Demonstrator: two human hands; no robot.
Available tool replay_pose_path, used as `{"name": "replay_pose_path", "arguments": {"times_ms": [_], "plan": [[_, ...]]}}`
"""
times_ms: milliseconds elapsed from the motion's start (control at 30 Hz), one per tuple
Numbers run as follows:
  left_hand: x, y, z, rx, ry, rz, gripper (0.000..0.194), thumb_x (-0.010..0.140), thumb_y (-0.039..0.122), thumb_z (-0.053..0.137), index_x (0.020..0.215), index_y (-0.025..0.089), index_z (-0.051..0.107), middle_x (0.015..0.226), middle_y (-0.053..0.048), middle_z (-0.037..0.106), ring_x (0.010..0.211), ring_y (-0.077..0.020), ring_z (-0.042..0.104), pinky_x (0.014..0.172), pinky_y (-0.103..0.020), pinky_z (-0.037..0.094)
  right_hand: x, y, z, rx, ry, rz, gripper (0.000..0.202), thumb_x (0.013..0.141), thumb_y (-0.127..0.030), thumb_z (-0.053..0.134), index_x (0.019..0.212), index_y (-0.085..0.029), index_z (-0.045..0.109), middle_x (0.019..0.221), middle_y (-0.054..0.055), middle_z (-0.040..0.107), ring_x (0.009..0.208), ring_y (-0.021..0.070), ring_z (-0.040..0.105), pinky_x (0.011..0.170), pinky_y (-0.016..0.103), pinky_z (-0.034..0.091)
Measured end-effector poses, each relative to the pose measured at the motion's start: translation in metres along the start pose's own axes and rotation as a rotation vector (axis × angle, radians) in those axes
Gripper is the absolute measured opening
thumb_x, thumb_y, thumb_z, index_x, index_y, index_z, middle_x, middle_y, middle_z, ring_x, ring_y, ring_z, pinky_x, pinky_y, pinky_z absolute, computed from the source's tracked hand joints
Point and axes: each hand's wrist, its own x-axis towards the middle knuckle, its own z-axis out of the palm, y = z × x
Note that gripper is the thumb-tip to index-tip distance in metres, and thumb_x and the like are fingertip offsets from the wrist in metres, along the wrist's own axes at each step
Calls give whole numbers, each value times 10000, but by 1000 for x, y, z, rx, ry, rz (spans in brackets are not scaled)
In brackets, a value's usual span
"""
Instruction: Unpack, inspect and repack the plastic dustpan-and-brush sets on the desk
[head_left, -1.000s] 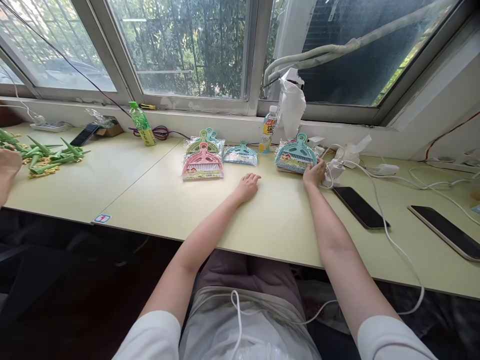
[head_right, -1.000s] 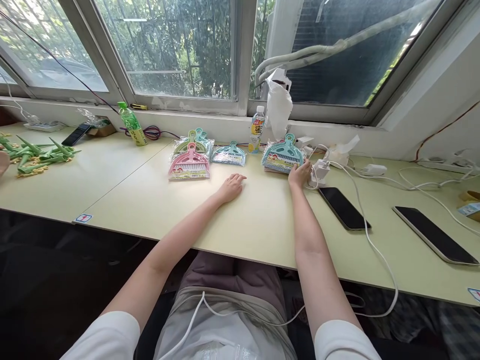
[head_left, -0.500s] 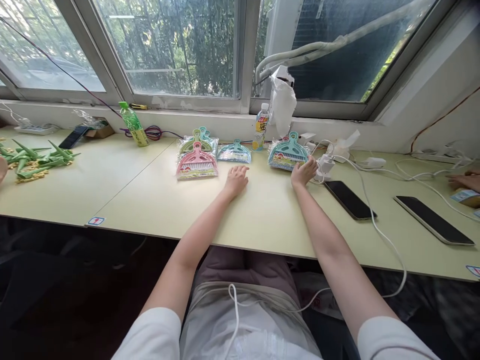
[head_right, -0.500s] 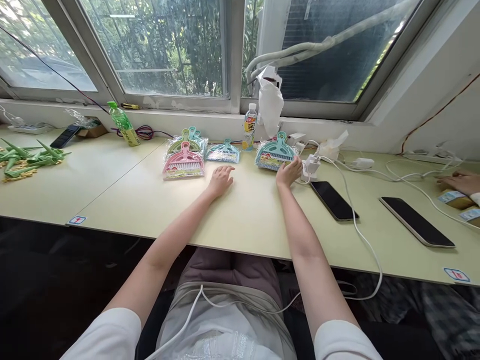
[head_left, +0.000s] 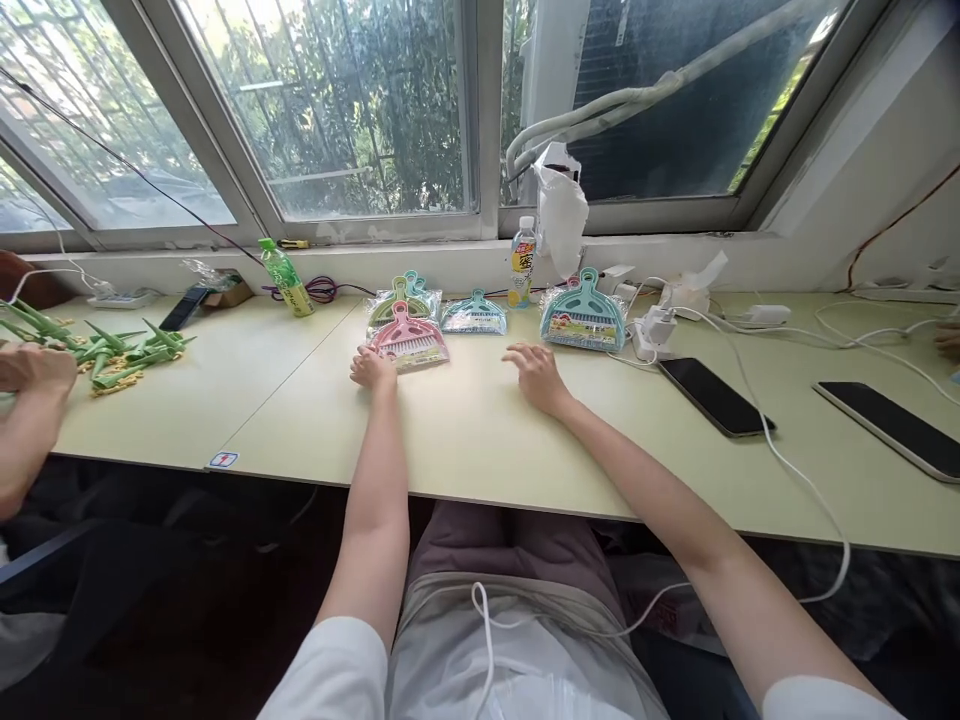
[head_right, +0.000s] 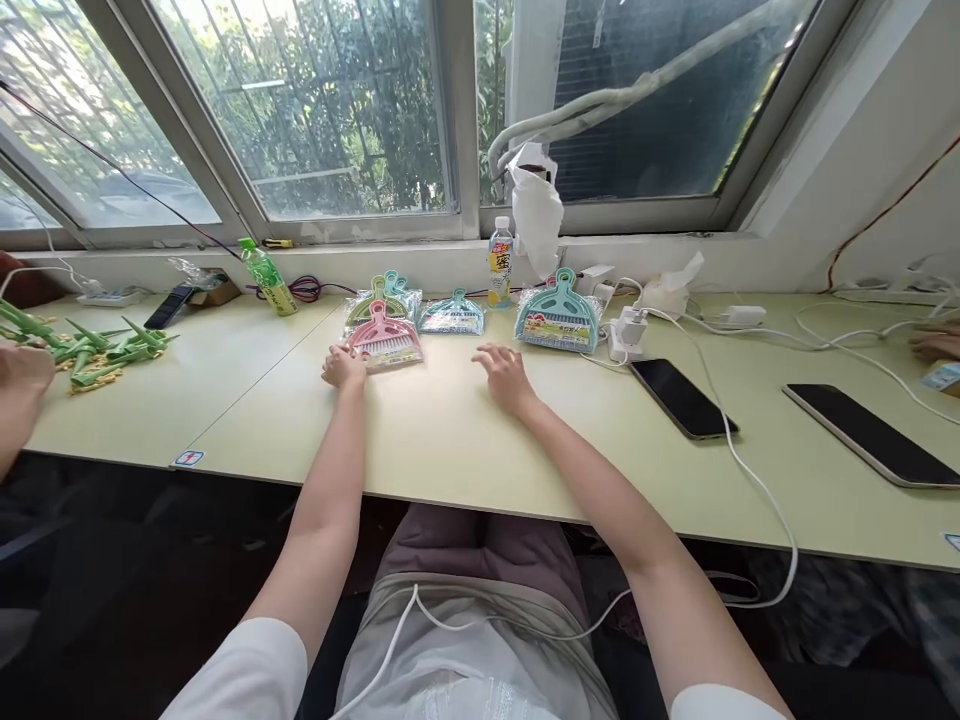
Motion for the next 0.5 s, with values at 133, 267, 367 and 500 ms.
{"name": "replay_pose_path", "arguments": {"times_ms": [133,267,367,500], "plan": [[7,2,3,-205,-105,-148,559,840,303,644,1312,113,410,1316,-249,570,1273,-366,521,1050,-496,390,0,6,4,16,-53,7,457,823,-11,423,1167,-223,636,1369,86,566,1295,271,449,1058,454,299],[13,5,3,-326,-210,-168,407,826,432,649,1126,175,557,1303,-241,581,1309,-409,479,1058,-516,378,-1,15,7,31,-59,65,386,840,-44,455,1119,-219,658,1342,85,581,1263,272,474,1029,452,331],[15,8,6,-504,-237,-195,357,823,408,658,1097,200,567,1290,-216,593,1326,-389,466,1041,-490,403,0,16,10,34,-64,52,366,849,-53,460,1104,-220,664,1324,85,590,1253,270,481,1028,458,334],[12,16,18,-917,-300,-161,318,891,335,590,1163,187,519,1206,-173,621,1208,-292,578,889,-374,515,0,15,12,36,-63,41,370,849,-55,461,1121,-219,650,1315,86,594,1245,271,490,1026,467,341]]}}
